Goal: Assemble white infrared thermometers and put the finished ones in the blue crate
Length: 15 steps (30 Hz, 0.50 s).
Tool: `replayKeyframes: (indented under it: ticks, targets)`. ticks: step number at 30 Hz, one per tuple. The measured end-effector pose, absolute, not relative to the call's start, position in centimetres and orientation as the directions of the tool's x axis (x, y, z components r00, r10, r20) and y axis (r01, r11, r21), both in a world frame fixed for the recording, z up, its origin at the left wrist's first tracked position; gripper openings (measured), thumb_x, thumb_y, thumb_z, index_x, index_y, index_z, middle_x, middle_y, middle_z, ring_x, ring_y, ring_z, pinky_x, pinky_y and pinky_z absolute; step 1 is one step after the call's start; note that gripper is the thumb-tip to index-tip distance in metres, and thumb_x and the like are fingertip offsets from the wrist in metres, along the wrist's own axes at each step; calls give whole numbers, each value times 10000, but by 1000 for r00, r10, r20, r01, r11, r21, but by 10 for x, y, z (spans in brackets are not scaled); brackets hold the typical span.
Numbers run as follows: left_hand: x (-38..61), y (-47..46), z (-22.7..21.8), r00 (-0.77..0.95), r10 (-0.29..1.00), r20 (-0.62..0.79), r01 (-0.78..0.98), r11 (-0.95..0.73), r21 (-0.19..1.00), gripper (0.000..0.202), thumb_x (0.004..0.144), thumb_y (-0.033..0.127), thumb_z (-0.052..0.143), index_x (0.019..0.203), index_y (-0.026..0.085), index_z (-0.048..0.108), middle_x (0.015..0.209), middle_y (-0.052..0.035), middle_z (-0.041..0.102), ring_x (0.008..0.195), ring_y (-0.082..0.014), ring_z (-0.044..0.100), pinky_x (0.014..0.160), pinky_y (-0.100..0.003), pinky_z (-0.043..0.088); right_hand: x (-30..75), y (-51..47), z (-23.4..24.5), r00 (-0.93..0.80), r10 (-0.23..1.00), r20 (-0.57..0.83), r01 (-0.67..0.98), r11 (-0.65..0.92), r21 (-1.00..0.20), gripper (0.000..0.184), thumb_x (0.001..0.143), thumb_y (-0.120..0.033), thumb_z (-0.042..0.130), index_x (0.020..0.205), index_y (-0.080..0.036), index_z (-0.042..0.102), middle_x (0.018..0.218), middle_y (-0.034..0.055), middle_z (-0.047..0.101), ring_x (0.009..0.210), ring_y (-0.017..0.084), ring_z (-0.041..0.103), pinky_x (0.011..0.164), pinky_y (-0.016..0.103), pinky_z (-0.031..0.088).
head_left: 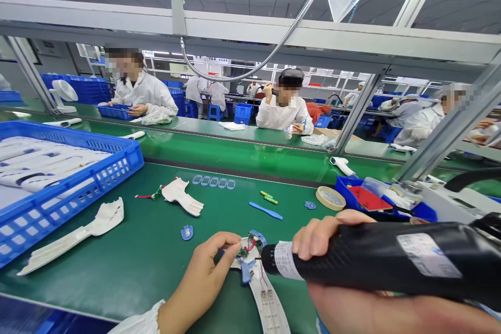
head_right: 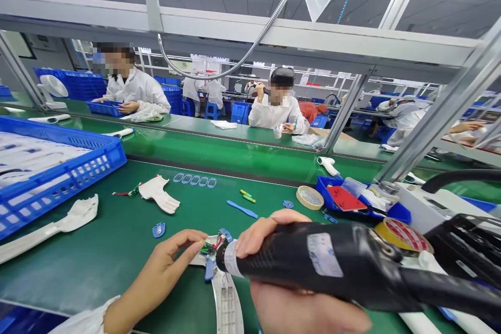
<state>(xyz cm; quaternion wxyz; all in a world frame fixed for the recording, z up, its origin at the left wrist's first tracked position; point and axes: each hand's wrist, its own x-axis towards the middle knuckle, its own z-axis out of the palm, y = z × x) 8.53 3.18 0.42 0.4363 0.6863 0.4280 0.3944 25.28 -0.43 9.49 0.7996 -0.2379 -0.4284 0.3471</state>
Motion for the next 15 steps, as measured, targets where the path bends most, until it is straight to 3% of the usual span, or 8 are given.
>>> replayKeyframes:
  ticks: [3,6,8,11,14,15]
  targets:
    - [99,29,14,406,913,-33,-39,53,998,266,825,421,522,790,161,566,820,-31,625,778,-138,582,715,-252,480,258,-12,96,362,780,511,-415,626,-660,626,604,-815,407,814,-253,583,497,-18,558,409,133,484,429,278,422]
    - [114,24,16,551,810,-200,-297,415,860,284,744,402,636,735,147,510,647,6,559,541,-76,512,512,-180,426,260,-14,93,338,780,526,-454,625,-635,499,696,-708,443,849,-256,588,508,-4,557,423,150,498,415,288,427]
    - [121,22,15,609,753,-248,-368,545,753,327,678,387,706,699,148,484,544,36,495,432,-43,413,411,-146,322,267,-11,89,315,759,570,-478,646,-595,347,754,-583,488,897,-280,579,517,-11,568,426,158,521,397,275,431]
    - [129,25,12,626,736,-257,-347,559,753,385,624,399,754,644,148,462,482,54,446,391,-19,313,379,-139,220,293,-7,77,168,680,714,-478,690,-544,235,797,-509,482,896,-318,578,481,-25,576,355,162,520,324,252,405]
    - [140,42,17,586,759,-282,-231,490,840,386,622,432,749,672,143,498,503,45,478,403,-20,316,400,-147,239,333,-11,55,-6,666,746,-385,687,-616,405,818,-577,377,634,-277,577,366,-14,519,285,168,487,288,254,378]
    - [147,51,21,570,772,-281,-197,461,865,385,616,435,749,687,142,510,526,39,494,418,-25,336,412,-152,261,346,-15,47,27,694,720,-328,687,-649,474,823,-589,348,536,-263,535,318,-17,474,262,158,460,284,247,367]
